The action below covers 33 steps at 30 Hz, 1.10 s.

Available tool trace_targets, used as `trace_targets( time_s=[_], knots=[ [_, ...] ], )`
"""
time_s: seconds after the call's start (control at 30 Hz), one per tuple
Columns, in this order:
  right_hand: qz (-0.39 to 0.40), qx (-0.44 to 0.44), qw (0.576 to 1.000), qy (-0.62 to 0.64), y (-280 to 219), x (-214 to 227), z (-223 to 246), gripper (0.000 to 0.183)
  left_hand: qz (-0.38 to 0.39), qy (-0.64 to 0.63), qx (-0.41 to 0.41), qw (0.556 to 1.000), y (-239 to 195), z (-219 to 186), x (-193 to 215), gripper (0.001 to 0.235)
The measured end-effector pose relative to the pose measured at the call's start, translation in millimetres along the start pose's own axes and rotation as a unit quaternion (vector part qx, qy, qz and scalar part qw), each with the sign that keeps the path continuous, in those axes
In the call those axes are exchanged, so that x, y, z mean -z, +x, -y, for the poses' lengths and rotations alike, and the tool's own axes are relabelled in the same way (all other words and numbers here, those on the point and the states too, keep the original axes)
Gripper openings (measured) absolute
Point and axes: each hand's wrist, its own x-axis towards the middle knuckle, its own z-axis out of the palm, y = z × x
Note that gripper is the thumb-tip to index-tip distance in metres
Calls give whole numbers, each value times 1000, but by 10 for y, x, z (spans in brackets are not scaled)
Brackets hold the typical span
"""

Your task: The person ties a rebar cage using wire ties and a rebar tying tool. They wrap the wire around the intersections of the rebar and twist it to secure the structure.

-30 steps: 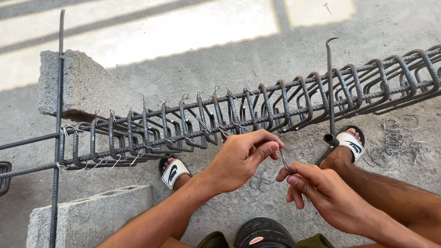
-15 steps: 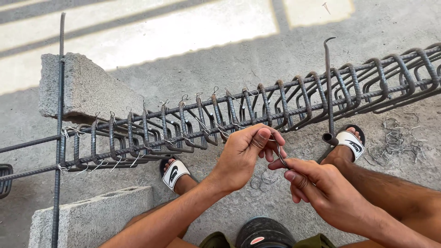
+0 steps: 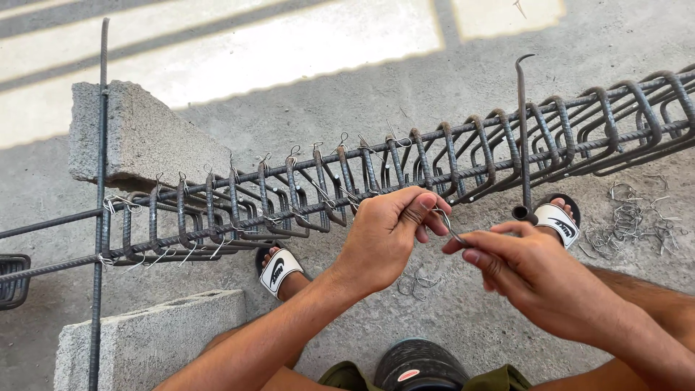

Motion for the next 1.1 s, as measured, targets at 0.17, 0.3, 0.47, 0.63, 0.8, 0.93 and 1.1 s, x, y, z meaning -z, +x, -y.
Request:
trace_targets(
  time_s=[0.17, 0.3, 0.47, 0.63, 0.8, 0.93, 1.1],
  knots=[
    [-125, 109, 956, -243, -10, 4, -79, 24, -9, 196, -82, 977, -33, -119, 17, 30],
    [-194, 132, 929, -288, -6, -23, -68, 21, -17, 255, -116, 960, -55, -154, -47, 31],
    [-209, 137, 907, -340, 0, 3, -26, 24, -38, 297, -141, 944, -100, -188, -119, 27],
    [-225, 104, 903, -351, 17, 32, -14, 12, -80, 341, -241, 905, -91, -231, -188, 23],
    [-251, 120, 894, -351, 24, 69, 32, 17, -92, 347, -256, 897, -81, -207, -247, 20],
    [-210, 146, 896, -364, 96, 133, -49, 19, -80, 318, -180, 928, -15, -184, -185, 24],
    [-158, 187, 901, -358, 90, 97, -137, 13, -85, 334, -169, 924, 24, -125, -75, 23]
  ],
)
